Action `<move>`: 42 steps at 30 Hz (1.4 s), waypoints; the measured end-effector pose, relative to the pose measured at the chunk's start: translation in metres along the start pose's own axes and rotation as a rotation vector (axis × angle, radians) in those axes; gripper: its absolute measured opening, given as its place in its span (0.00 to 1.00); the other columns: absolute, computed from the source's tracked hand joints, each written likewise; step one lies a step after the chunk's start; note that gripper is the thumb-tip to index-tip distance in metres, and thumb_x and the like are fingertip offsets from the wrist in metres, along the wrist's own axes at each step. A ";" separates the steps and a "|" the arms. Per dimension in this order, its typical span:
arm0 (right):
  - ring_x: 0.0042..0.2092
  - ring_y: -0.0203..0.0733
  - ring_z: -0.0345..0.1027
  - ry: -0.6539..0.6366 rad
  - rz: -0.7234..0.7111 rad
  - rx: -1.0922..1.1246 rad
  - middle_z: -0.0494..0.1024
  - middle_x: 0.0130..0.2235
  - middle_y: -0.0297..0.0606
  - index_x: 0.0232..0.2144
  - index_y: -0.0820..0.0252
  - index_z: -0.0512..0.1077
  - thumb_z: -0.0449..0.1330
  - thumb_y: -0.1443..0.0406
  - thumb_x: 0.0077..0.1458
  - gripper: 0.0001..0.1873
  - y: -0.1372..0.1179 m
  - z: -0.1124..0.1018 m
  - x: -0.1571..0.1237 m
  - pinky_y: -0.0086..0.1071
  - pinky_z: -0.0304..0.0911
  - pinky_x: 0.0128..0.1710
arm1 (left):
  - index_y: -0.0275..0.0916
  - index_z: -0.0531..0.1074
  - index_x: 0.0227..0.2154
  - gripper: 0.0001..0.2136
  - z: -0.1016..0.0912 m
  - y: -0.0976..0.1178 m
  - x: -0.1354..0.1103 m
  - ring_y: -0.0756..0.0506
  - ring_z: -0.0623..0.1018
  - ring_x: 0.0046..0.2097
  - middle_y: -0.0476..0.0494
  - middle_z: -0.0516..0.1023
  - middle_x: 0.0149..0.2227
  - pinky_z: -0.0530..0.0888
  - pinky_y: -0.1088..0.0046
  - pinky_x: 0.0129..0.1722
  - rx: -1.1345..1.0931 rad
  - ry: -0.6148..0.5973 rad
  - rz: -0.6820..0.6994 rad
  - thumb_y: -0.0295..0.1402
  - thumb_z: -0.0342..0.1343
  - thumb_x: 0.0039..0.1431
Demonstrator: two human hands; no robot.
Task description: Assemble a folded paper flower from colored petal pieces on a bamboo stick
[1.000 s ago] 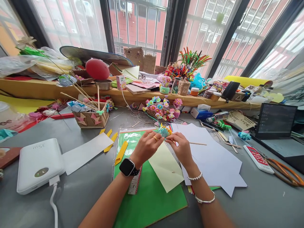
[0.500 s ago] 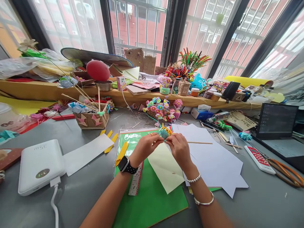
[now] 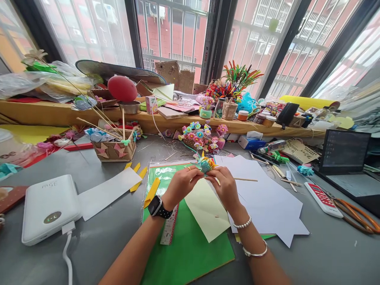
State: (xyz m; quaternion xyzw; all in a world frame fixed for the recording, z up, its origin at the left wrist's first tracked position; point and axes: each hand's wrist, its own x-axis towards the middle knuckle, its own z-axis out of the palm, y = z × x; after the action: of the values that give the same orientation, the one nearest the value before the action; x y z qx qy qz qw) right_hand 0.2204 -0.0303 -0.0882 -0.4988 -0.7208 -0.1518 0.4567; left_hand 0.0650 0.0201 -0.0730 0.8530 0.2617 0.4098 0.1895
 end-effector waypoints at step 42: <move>0.34 0.42 0.61 -0.017 0.107 0.197 0.68 0.29 0.38 0.28 0.59 0.66 0.52 0.71 0.54 0.05 -0.016 0.003 0.000 0.36 0.62 0.33 | 0.43 0.67 0.45 0.14 0.004 0.003 0.006 0.51 0.76 0.35 0.47 0.77 0.37 0.72 0.76 0.38 -1.606 0.076 -0.854 0.26 0.51 0.54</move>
State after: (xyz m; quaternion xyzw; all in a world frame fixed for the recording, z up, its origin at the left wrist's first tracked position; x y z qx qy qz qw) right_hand 0.2051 -0.0355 -0.0863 -0.4905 -0.7085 -0.0516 0.5047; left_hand 0.0722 0.0213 -0.0699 0.2809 0.1973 0.3917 0.8536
